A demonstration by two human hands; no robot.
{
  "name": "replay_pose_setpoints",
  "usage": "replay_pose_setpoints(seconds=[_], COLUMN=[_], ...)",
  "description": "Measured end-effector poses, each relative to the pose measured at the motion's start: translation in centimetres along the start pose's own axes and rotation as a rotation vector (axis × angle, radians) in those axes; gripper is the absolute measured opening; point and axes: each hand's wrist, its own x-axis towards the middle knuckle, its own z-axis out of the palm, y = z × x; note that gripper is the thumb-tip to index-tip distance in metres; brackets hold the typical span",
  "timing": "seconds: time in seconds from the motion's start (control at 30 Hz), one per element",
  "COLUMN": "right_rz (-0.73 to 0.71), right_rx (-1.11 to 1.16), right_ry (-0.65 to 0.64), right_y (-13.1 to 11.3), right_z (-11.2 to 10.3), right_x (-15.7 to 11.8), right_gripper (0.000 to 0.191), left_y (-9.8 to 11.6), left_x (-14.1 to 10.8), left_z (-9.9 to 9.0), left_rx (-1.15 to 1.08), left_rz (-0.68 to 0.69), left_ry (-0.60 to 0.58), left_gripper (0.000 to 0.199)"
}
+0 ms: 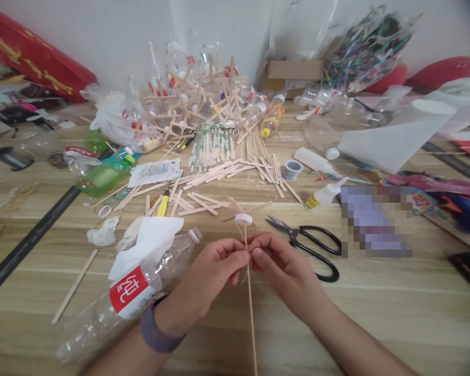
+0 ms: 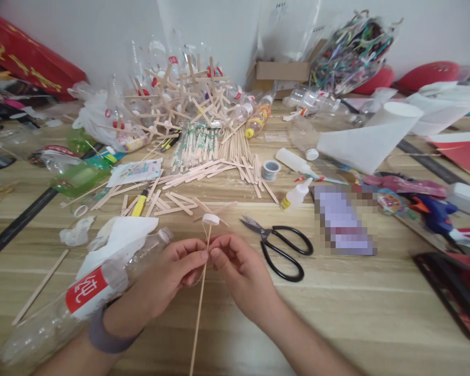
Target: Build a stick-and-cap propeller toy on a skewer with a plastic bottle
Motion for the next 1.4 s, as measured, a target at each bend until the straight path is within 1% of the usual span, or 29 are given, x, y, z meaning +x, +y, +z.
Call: replay_pose_setpoints(seconds=[0.07, 0.2, 0.27, 0.33, 0.4, 0.43, 0.47, 0.53, 0.57, 0.6, 0.63, 0.67, 0.73, 0.8, 0.9, 1.0, 1.1, 1.17, 1.3, 1.33, 1.4], right_rz=[-0.026, -0.185, -0.202, -0.143, -0.084, -0.070, -0.064, -0.162, -0.205, -0.219, -0.203, -0.185, -0.169, -0.164, -0.161, -0.151, -0.148, -0.127, -0.008, 0.010, 0.018], right_rx=[-0.063, -0.215, -0.248, -0.276, -0.370, -0.442, -0.532, -0.649, -0.666, -0.668, -0.656, -0.648, -0.638, -0.619, -0.551, -0.415, -0.269, -0.123, 0.196, 0.222, 0.207], right_ry=[0.032, 0.015, 0.040, 0.152, 0.313, 0.352, 0.340, 0.234, 0.118, 0.001, -0.116, -0.187, -0.264, -0.306, -0.292, -0.253, -0.200, -0.169, -0.199, -0.202, -0.149], right_y=[0.0, -0.4, -0.5, -0.5, -0.4, -0.4, -0.4, -0.5, -0.6, -0.6, -0.6, -0.7, -0.7, -0.9, -1.5, -2.1, -2.5, -2.7, -3.4, -3.6, -4.0], right_z=[0.0, 0.1, -0.3, -1.2, -2.4, -3.0, -3.6, -4.5, -4.8, -5.1, -5.3, -5.4, -5.7, -5.8, -6.1, -6.4, -6.5, -6.6, -6.5, -6.5, -6.4], right_x=[0.0, -0.3, -0.3, 0.1, 1.1, 1.7, 2.5, 4.2, 5.2, 6.1, 7.1, 8.0, 9.6, 10.9, 11.9, 12.1, 11.7, 11.1, 9.9, 9.7, 9.4], right_gripper=[0.019, 0.020, 0.019, 0.021, 0.024, 0.023, 0.022, 0.028, 0.031, 0.033, 0.034, 0.033, 0.020, 0.011, 0.007, 0.013, 0.023, 0.025, 0.025, 0.025, 0.024], left_y=[-0.1, -0.3, -0.3, -0.3, -0.2, -0.1, 0.0, 0.1, 0.2, 0.2, 0.3, 0.3, 0.4, 0.5, 0.5, 0.3, 0.2, 0.3, 0.5, 0.5, 0.5], left_x=[0.0, 0.0, 0.1, 0.0, 0.0, -0.1, -0.2, -0.3, -0.3, -0.3, -0.3, -0.3, -0.3, -0.3, -0.3, -0.3, -0.2, -0.2, -0.2, -0.2, -0.2], left_z=[0.0, -0.1, -0.2, -0.2, -0.3, -0.4, -0.4, -0.6, -0.7, -0.8, -0.9, -1.0, -1.1, -1.2, -1.2, -1.3, -1.4, -1.4, -1.1, -1.0, -1.0], left_rx=[-0.023, -0.046, -0.062, -0.081, -0.089, -0.088, -0.084, -0.073, -0.065, -0.057, -0.049, -0.040, -0.022, 0.004, 0.034, 0.039, 0.053, 0.077, 0.123, 0.116, 0.066], left_rz=[-0.026, -0.034, -0.041, -0.058, -0.069, -0.074, -0.080, -0.080, -0.075, -0.073, -0.072, -0.071, -0.078, -0.097, -0.138, -0.158, -0.179, -0.182, -0.180, -0.184, -0.185], left_ry=[-0.001, 0.018, 0.009, -0.004, -0.016, -0.026, -0.039, -0.070, -0.083, -0.095, -0.108, -0.120, -0.139, -0.157, -0.186, -0.198, -0.170, -0.148, -0.149, -0.146, -0.132], left_gripper=[0.024, 0.027, 0.024, 0.021, 0.019, 0.020, 0.020, 0.020, 0.019, 0.019, 0.019, 0.020, 0.021, 0.023, 0.024, 0.025, 0.025, 0.026, 0.029, 0.028, 0.025])
